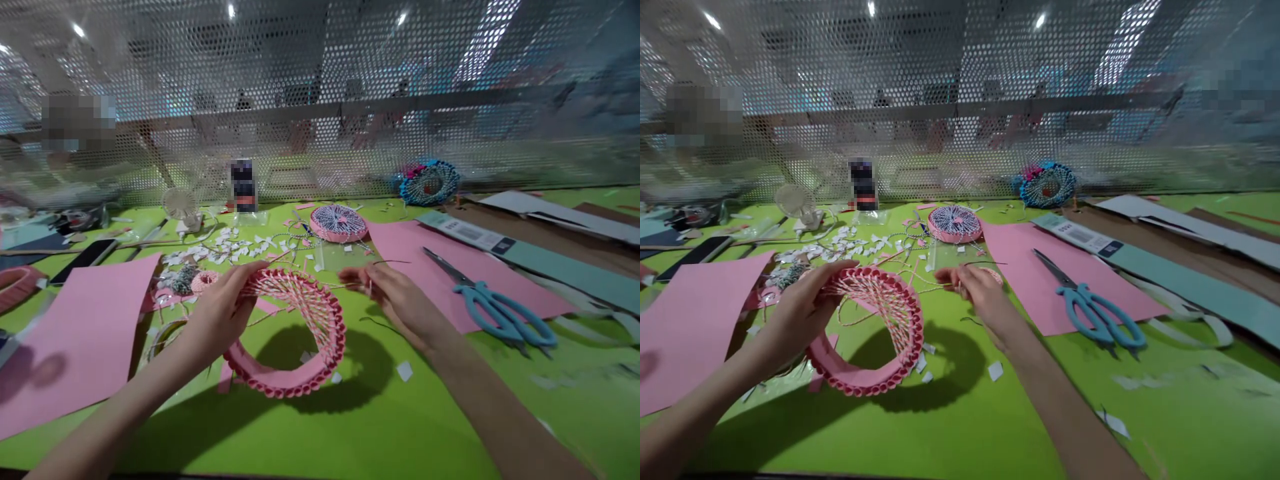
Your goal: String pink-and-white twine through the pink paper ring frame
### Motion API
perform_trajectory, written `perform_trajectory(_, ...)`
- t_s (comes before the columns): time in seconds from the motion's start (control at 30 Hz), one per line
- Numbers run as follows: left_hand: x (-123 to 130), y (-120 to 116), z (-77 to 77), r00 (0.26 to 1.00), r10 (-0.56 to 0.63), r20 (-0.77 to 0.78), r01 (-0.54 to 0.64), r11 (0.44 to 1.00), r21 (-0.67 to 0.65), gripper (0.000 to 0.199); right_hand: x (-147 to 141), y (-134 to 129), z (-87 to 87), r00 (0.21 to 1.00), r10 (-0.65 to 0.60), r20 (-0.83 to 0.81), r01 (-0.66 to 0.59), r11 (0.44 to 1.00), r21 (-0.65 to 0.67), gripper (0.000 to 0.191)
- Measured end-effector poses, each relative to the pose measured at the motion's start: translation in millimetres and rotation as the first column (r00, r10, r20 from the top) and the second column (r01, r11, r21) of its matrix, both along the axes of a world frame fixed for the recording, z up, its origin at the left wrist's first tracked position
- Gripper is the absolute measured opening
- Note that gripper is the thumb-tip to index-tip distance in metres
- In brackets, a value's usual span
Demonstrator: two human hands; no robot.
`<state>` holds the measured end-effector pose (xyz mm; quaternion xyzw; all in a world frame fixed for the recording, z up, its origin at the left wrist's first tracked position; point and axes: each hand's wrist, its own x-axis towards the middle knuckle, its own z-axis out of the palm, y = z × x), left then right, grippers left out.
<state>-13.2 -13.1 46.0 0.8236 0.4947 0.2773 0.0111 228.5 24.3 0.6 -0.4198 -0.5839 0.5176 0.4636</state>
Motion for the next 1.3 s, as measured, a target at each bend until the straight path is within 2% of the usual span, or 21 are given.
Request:
perform_trajectory(0.1, 1.5, 0.1, -5.9, 1.000, 0.016, -0.023, -0.016, 0.999, 0.030, 0.035, -12.5, -13.9, 7.0, 0.958, 0.237, -0.161, -0.259, 0.957, -0.131, 0.028)
perform_trajectory(0.2, 2.4, 1.3, -10.4, 0.998, 0.043, -0.047, -0.039, 0.996, 0.082, 0.033, -20.9, -25.8, 14.0, 0.923, 0.319, -0.214, -0.356, 0.919, -0.168, 0.028)
perform_trajectory(0.3, 2.5, 2.2, -14.1, 0.997, 0.046, -0.056, -0.040, 0.993, 0.108, 0.035, -26.8, -31.4, 16.1, 0.919, 0.314, -0.237, -0.361, 0.913, -0.189, 0.024)
perform_trajectory(0.47, 1.6, 3.5, -20.7, 0.997, -0.059, -0.052, 0.067, 0.983, 0.168, 0.041, -33.8, -32.6, 10.4, 0.945, 0.233, -0.230, -0.280, 0.938, -0.203, 0.020)
perform_trajectory(0.6, 2.4, 3.7, -24.1, 0.978, -0.081, -0.194, 0.131, 0.957, 0.260, 0.037, -35.3, -33.8, 5.9, 0.951, 0.261, -0.165, -0.285, 0.948, -0.143, 0.022)
perform_trajectory(0.77, 7.1, 0.1, -23.4, 0.949, -0.050, -0.311, 0.135, 0.957, 0.258, 0.043, -36.2, -38.7, 7.2, 0.951, 0.305, -0.050, -0.309, 0.945, -0.104, 0.024)
perform_trajectory(0.87, 8.2, -1.7, -23.9, 0.937, -0.016, -0.349, 0.093, 0.974, 0.206, 0.047, -36.3, -40.9, 8.6, 0.937, 0.344, -0.052, -0.348, 0.930, -0.115, 0.026)
perform_trajectory(0.93, 7.5, -2.0, -25.1, 0.938, -0.012, -0.345, 0.059, 0.990, 0.125, 0.050, -34.4, -39.3, 8.6, 0.944, 0.307, -0.119, -0.323, 0.934, -0.151, 0.027)
perform_trajectory(1.07, 5.1, -1.5, -25.9, 0.954, -0.003, -0.299, -0.010, 0.999, -0.042, 0.049, -23.5, -26.3, 4.3, 0.985, 0.051, -0.165, -0.081, 0.980, -0.180, 0.022)
perform_trajectory(1.17, 5.7, -2.4, -23.3, 0.973, -0.019, -0.229, -0.021, 0.985, -0.172, 0.048, -14.5, -14.7, -3.5, 0.998, -0.047, -0.034, 0.040, 0.984, -0.173, 0.027)
perform_trajectory(1.3, 7.6, -6.4, -16.3, 0.984, -0.126, -0.129, 0.078, 0.943, -0.324, 0.049, -11.5, -9.2, -10.4, 0.960, -0.018, 0.278, 0.053, 0.992, -0.116, 0.042)
